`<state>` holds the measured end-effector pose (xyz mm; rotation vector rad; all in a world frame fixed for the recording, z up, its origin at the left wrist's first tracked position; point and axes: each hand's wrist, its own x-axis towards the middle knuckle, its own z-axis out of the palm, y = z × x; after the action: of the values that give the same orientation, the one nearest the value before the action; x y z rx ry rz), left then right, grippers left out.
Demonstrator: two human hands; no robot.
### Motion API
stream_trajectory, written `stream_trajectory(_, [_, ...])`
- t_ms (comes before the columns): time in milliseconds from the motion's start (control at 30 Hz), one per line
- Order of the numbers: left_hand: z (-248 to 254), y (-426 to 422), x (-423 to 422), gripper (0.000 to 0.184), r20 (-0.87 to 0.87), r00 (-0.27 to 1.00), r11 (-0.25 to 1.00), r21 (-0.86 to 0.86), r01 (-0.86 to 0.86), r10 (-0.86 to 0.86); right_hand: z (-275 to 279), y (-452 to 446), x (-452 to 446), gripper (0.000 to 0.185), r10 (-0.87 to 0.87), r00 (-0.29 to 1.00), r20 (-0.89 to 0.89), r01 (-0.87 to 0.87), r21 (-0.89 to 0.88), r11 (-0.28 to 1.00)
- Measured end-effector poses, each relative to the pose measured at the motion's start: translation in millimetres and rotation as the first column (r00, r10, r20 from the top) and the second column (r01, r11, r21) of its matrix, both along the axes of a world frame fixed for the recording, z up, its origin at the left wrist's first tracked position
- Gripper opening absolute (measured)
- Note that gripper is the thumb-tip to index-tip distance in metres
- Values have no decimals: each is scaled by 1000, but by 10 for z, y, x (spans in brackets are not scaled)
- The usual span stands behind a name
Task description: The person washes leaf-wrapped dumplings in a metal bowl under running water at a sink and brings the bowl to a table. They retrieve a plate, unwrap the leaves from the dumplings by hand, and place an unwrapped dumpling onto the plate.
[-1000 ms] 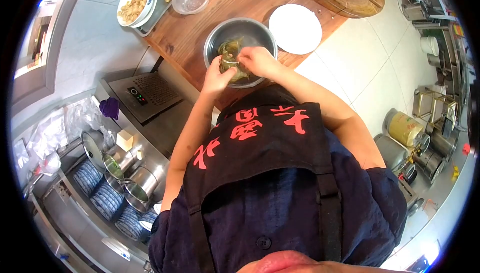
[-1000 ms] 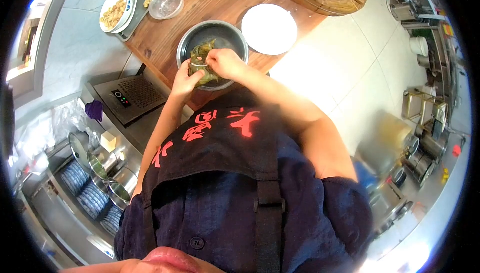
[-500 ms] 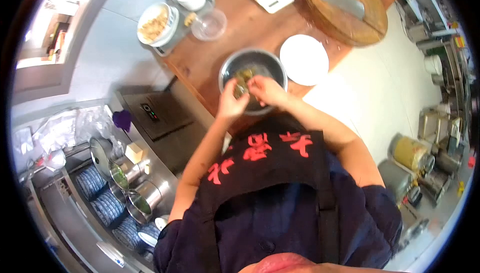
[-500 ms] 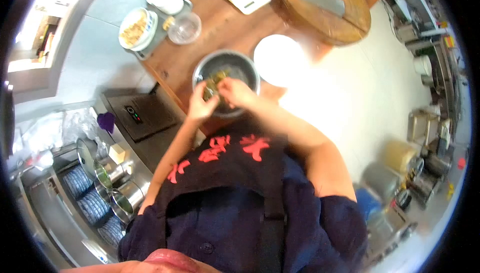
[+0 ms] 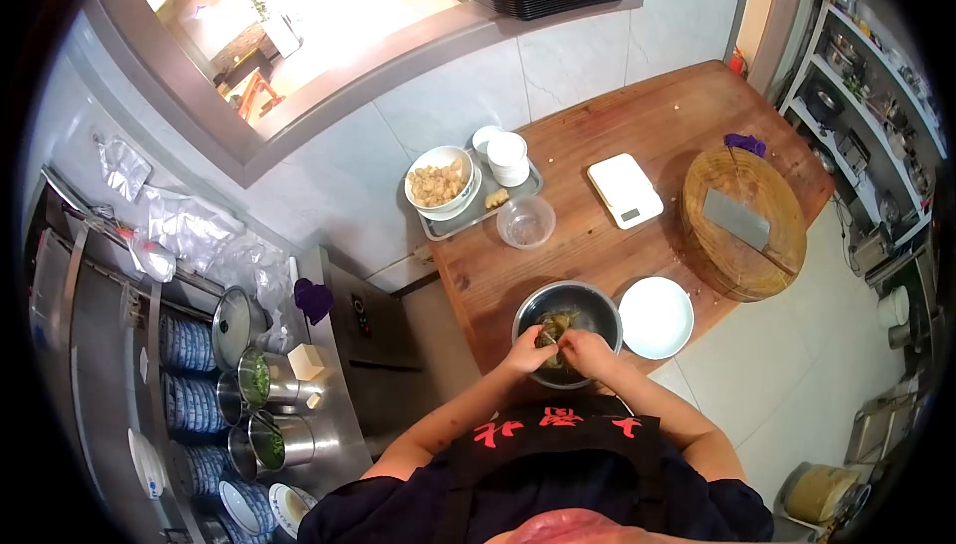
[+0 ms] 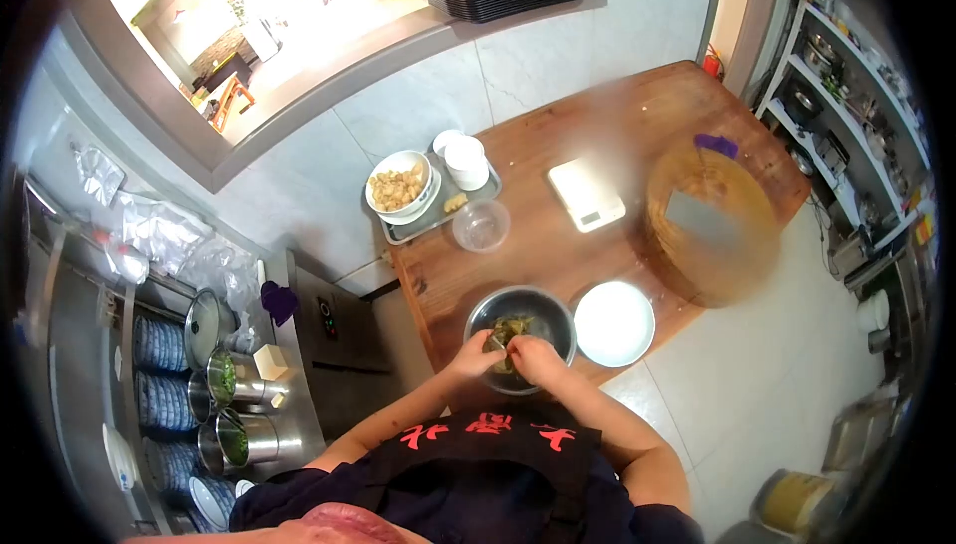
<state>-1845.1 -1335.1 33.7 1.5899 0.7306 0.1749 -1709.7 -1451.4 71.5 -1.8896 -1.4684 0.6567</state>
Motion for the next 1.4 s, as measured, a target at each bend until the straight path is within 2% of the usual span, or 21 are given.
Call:
stream_trajectory(67, [26, -28, -12, 55, -5, 1000, 993, -121, -7, 6, -109, -2, 20, 13, 52, 995, 88, -52, -10, 999])
stream_trajectory(133, [-4, -52, -13, 54, 1, 1000, 997, -72, 3, -3, 0, -15, 15, 14, 73, 986, 151, -67, -46, 997])
stream_trajectory(233, [-132, -66, -6, 52, 66, 998, 1000, 16, -12, 11, -13, 15, 8, 16, -210, 923, -324, 103, -317, 943])
stream_trajectory(333, [89, -88, 3, 51, 70, 997, 998, 47, -32, 28, -119, 51, 1, 18, -338, 593, -731, 102, -347, 932])
stream_trajectory(467, [210, -62, -4, 47, 53, 998, 991, 134, -25, 18, -102, 17, 4, 19, -262, 271, -926, -24, -278, 960])
stream_trajectory(567, [243, -11, -22, 52, -36, 999, 990, 138, 43, -38, -122, 24, 76, 21, -171, 501, -849, -58, -230, 972])
stream_trajectory(667, [220, -20, -9, 58, -105, 994, 982, 181, 57, -38, 36, 29, 137, 19, -39, 868, -495, -114, -274, 955])
stream_trajectory(700, [204, -28, -23, 61, -70, 995, 960, 269, 83, -67, 124, 42, 154, 16, 49, 974, -223, -113, -282, 953])
stream_trajectory(733, [-26, 7, -46, 61, 39, 994, 951, 296, 85, -101, -5, 46, 175, 17, 142, 990, -13, -143, -87, 986])
stream_trajectory(767, [50, -5, -22, 60, 31, 994, 952, 292, 93, -106, 121, 86, 187, 18, 132, 991, -35, -134, -89, 987])
stream_trajectory(800, [-109, 38, -48, 58, 54, 983, 932, 329, 151, -178, 69, 136, 188, 18, 51, 998, -29, -50, 47, 998])
stream_trajectory(833, [123, -17, -23, 60, -38, 982, 952, 240, 190, -186, 267, 158, 201, 19, -42, 993, -113, 42, 0, 999])
stream_trajectory(867, [170, -40, -20, 56, -62, 977, 922, 321, 215, -206, 221, 232, 296, 20, -96, 987, -131, 102, 43, 994])
stream_trajectory(933, [-5, 39, -50, 47, -2, 978, 976, 55, 209, -209, 184, 341, 471, 24, -261, 952, -161, 261, -21, 965])
stream_trajectory(1000, [97, 71, -37, 39, 97, 995, 949, -312, 34, -3, 186, 397, 663, 23, -467, 857, -220, 427, -205, 880])
stream_trajectory(1067, [176, 129, -64, 35, 97, 978, 795, -600, -90, 184, 57, 290, 792, 21, -537, 545, -644, 511, -253, 822])
stream_trajectory(1133, [349, 154, -115, 34, -42, 937, 627, -732, -266, 348, 274, 156, 797, 19, -399, 170, -901, 563, -243, 790])
stream_trajectory(1200, [260, 243, -181, 30, -50, 939, 568, -785, -247, 339, 494, 11, 783, 19, -180, -65, -981, 589, -184, 787])
stream_trajectory(1300, [258, 256, -159, 26, -40, 933, 537, -808, -241, 358, 425, -78, 839, 19, -146, -134, -980, 639, -199, 743])
stream_trajectory(1333, [246, 252, -149, 25, -18, 930, 526, -821, -224, 368, 397, -88, 784, 19, -306, 139, -942, 565, -178, 805])
stream_trajectory(1400, [266, 237, -102, 23, 9, 920, 504, -839, -206, 392, 424, -70, 627, 19, -441, 657, -611, 396, -218, 892])
